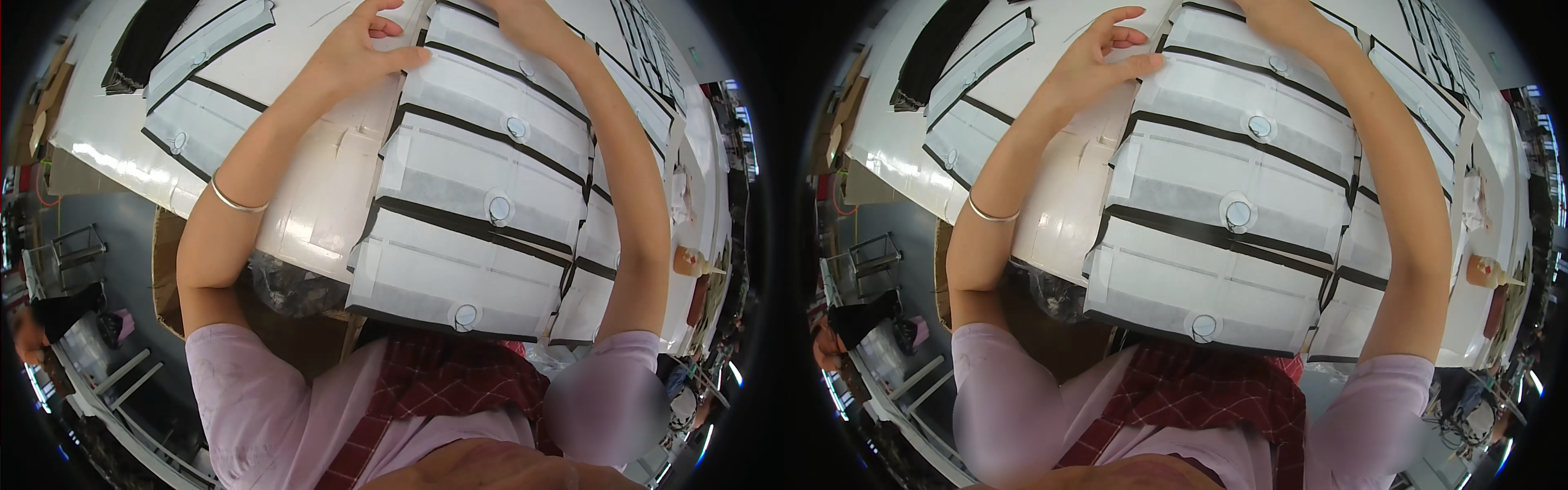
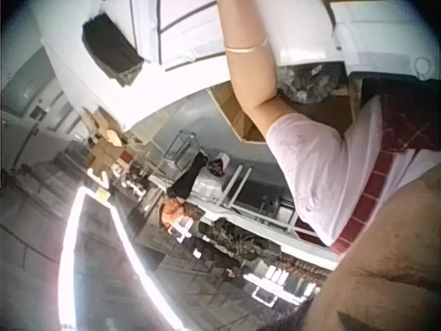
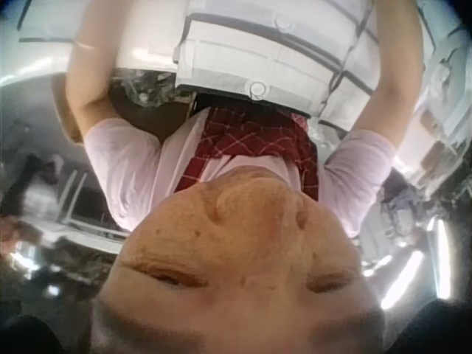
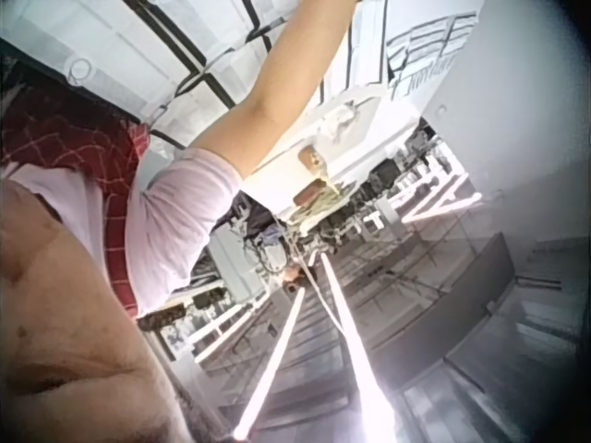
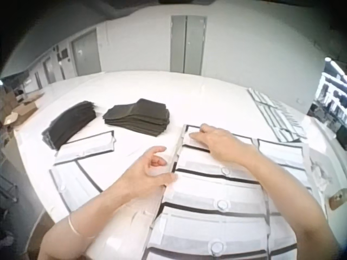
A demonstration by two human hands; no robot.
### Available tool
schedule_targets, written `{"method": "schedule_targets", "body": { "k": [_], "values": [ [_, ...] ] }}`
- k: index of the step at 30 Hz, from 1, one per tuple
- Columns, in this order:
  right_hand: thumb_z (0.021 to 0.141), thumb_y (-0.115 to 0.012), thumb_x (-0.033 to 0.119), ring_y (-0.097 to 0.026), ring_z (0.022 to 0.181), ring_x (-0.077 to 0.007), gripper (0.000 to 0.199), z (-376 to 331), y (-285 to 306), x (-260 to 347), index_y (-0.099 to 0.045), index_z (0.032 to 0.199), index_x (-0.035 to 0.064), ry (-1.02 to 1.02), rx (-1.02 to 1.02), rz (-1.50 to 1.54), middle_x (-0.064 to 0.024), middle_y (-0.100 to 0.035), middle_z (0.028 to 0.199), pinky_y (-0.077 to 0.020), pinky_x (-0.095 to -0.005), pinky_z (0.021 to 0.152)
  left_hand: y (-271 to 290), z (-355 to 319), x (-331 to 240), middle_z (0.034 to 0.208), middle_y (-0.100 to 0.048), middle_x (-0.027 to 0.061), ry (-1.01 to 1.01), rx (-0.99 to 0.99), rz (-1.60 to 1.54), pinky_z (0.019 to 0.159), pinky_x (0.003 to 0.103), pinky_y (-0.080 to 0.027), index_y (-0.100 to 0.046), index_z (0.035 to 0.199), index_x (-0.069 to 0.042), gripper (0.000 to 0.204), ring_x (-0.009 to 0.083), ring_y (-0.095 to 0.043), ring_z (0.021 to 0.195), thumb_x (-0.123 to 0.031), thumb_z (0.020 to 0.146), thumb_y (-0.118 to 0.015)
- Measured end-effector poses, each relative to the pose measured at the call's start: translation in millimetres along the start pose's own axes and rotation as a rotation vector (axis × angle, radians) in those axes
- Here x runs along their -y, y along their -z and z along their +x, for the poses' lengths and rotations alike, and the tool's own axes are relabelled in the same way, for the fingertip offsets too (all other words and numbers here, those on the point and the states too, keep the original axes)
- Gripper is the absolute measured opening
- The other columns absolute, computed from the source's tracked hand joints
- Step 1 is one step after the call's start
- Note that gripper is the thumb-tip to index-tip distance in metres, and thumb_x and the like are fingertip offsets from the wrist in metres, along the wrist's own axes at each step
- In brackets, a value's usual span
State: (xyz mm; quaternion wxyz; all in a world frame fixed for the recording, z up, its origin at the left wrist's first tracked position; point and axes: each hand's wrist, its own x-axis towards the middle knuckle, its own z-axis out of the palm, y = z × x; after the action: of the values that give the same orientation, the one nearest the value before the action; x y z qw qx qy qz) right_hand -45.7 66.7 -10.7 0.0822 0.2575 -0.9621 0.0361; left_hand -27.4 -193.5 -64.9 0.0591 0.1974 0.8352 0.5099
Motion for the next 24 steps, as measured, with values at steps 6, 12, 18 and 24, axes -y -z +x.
{"method": "schedule_targets", "body": {
  "k": [6,12,18,24],
  "values": [
    [0.091,-0.047,-0.003,-0.062,0.11,-0.0378,0.04,-34,38,-3,-0.06,0.129,0.0026,0.01,-0.123,0.077,-0.0207,-0.063,0.12,-0.049,-0.0449,0.096,6,-13,-19,0.135,-0.056,0.0134,-0.117,0.19,0.197,0.11,0.041,-0.036,-0.046,0.148,-0.016,0.086,0.0282,-0.048,0.132,-0.036,0.074,-0.085],
    [0.095,-0.054,0.003,-0.066,0.1,-0.0296,0.033,-165,135,31,-0.062,0.127,0.0031,-0.05,-0.151,0.018,-0.0158,-0.068,0.113,-0.0529,-0.0399,0.085,3,-12,-24,0.146,-0.048,0.0173,-0.032,0.244,0.122,0.117,0.04,-0.027,-0.042,0.152,-0.019,0.086,0.0294,-0.04,0.14,-0.038,0.078,-0.082],
    [0.093,-0.07,0.016,-0.063,0.081,-0.0089,0.018,-369,160,36,-0.07,0.107,0.0037,-0.581,-0.324,0.111,-0.0019,-0.071,0.092,-0.0489,-0.024,0.068,27,3,-18,0.138,-0.057,0.013,0.002,0.083,-0.134,0.116,0.036,-0.028,-0.042,0.15,-0.012,0.066,0.02,-0.048,0.133,-0.032,0.093,-0.07],
    [0.094,-0.071,0.025,-0.054,0.074,-0.0036,0.021,-525,113,57,-0.072,0.098,0.0046,-1.043,-0.385,0.459,0.0045,-0.065,0.081,-0.0401,-0.0212,0.064,26,3,-37,0.119,-0.069,0.0082,-0.158,0.015,-0.082,0.11,0.031,-0.037,-0.046,0.145,-0.005,0.05,0.0152,-0.061,0.116,-0.018,0.099,-0.063]
  ]
}}
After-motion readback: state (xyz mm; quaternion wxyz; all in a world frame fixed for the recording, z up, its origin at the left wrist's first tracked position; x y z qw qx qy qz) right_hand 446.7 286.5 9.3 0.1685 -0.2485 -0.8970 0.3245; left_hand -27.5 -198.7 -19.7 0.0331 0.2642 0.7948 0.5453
